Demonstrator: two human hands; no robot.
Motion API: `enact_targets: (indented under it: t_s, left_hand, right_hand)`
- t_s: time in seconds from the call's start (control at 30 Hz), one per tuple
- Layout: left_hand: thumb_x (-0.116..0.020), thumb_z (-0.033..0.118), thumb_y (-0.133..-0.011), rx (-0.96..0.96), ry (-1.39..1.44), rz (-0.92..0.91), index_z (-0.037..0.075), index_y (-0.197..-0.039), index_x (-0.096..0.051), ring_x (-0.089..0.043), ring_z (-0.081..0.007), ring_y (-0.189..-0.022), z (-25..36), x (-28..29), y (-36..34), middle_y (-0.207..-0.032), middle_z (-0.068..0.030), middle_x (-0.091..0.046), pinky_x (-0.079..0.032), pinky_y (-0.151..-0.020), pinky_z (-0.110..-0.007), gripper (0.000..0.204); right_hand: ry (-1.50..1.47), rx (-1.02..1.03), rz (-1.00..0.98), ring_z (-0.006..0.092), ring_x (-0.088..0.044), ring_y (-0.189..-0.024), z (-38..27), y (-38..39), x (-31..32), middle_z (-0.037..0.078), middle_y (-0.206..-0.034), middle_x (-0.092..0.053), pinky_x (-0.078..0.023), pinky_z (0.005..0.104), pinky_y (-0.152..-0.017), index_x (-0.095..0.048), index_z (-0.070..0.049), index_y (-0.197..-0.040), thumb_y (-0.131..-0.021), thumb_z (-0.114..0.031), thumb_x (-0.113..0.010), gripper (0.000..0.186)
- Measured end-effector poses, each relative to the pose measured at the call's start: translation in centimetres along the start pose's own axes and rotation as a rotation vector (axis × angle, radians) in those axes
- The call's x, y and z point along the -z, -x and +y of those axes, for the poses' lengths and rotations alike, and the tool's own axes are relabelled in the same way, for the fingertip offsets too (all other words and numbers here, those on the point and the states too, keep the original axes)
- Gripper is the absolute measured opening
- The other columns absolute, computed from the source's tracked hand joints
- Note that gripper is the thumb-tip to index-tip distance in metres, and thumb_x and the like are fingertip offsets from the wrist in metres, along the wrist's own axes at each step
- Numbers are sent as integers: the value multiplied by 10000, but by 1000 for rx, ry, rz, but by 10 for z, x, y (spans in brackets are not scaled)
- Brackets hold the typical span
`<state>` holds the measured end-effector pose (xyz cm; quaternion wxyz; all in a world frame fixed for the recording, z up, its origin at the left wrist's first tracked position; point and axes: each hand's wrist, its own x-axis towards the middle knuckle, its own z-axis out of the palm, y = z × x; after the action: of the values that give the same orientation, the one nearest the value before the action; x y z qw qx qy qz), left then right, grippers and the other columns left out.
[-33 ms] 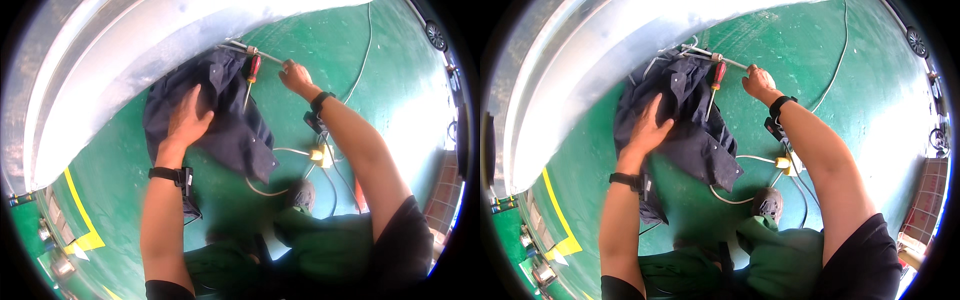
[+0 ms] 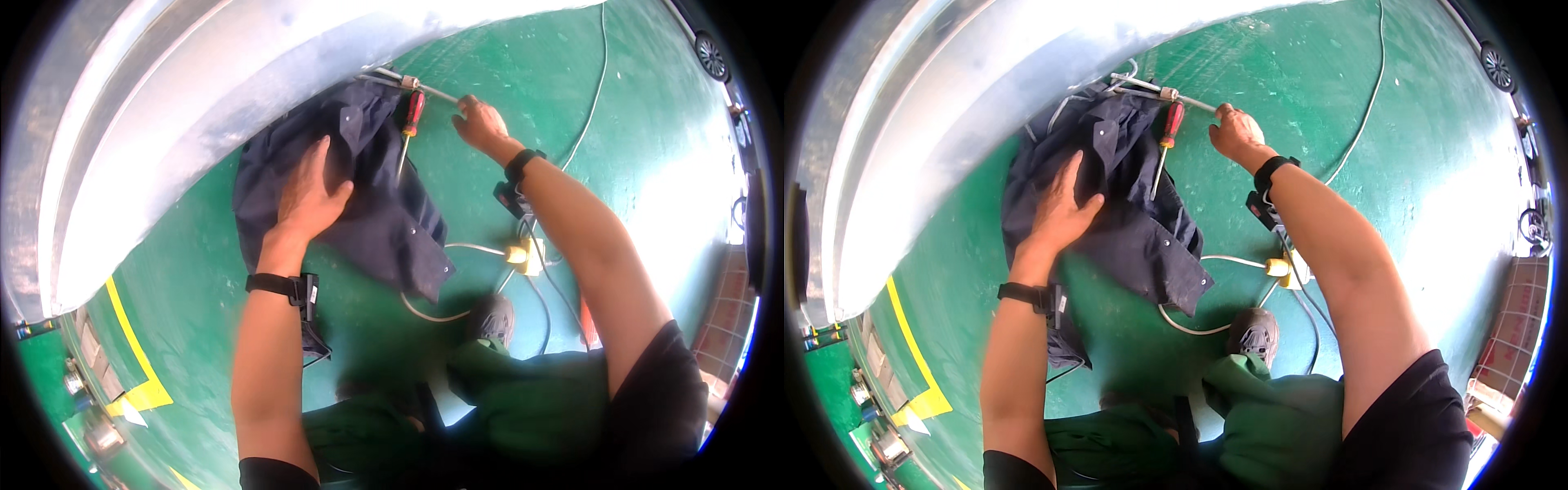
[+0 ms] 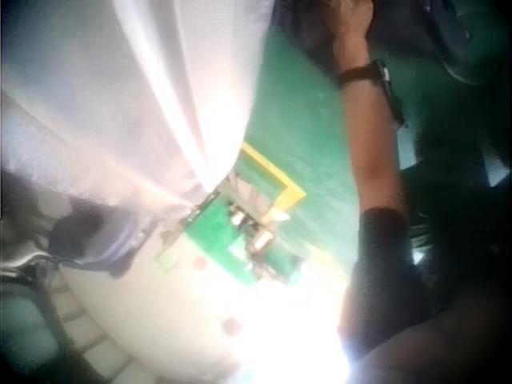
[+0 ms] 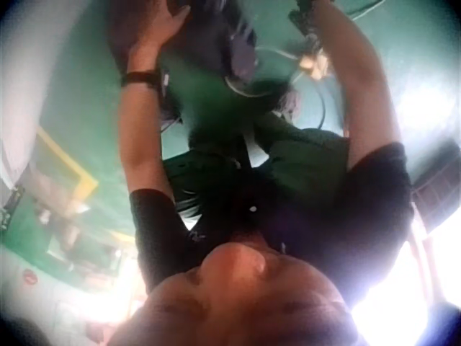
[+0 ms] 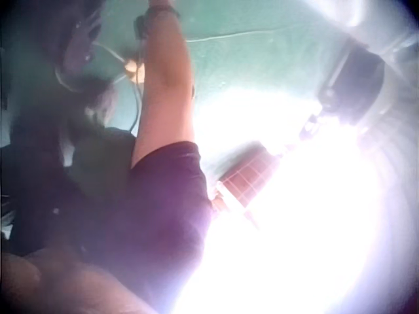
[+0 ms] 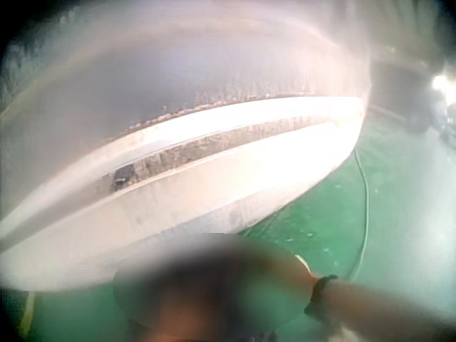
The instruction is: The person picks up a grinding wheel from a shelf, attaches it to an angle grinder, and then uses the grinder to sharpen a metal tool while holding the tool against the underside of a car.
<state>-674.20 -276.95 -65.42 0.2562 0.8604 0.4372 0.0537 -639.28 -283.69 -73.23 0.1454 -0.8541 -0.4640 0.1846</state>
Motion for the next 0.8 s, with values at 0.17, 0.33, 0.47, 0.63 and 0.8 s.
enact_targets:
  t_s: [0.17, 0.33, 0.47, 0.63, 0.8]
  left_hand:
    - [-682, 235, -863, -141, 11, 273, 101, -1551, -268, -313, -383, -1445, 42, -10, -36, -1588, -164, -301, -310, -1160, -474, 815]
    - [-709, 262, -852, -142, -193, 280, 60, -1499, -349, -399, -406, -1373, 44, -20, -70, -1496, -231, -392, -377, -1084, -517, 768]
    - [-651, 336, -896, 7, -298, 102, 67, -1534, -303, -294, -376, -1459, 43, -31, -110, -1602, -167, -275, -306, -1163, -477, 775]
    - [-607, 473, -915, 108, -375, -414, -8, -1555, -195, -201, -336, -1509, 38, -79, -104, -1637, -203, -159, -232, -1221, -411, 901]
    - [-601, 488, -919, 227, -368, -543, 23, -1571, -172, -181, -321, -1517, 49, -68, -112, -1648, -172, -144, -224, -1226, -407, 909]
  right_hand:
    - [16, 319, 49, 397, -536, -1243, -49, -11, -23, 170, -1347, -575, -435, 466, -1075, -501, -111, -1374, -874, -264, -661, 547]
    - [67, 302, 126, 351, -368, -1387, -68, -15, -18, 91, -1492, -441, -339, 463, -1138, -462, -120, -1432, -865, -282, -650, 619]
    - [16, 178, 50, 336, -364, -1392, -49, -31, -16, 66, -1480, -449, -316, 481, -1131, -457, -118, -1429, -876, -300, -642, 611]
    - [-125, 224, 143, 297, -346, -1418, -32, -27, -38, 49, -1492, -450, -265, 469, -1166, -439, -137, -1445, -905, -342, -652, 616]
    - [-162, 218, 39, 291, -306, -1450, -28, -25, -40, 61, -1518, -424, -231, 461, -1198, -423, -151, -1469, -903, -341, -653, 640]
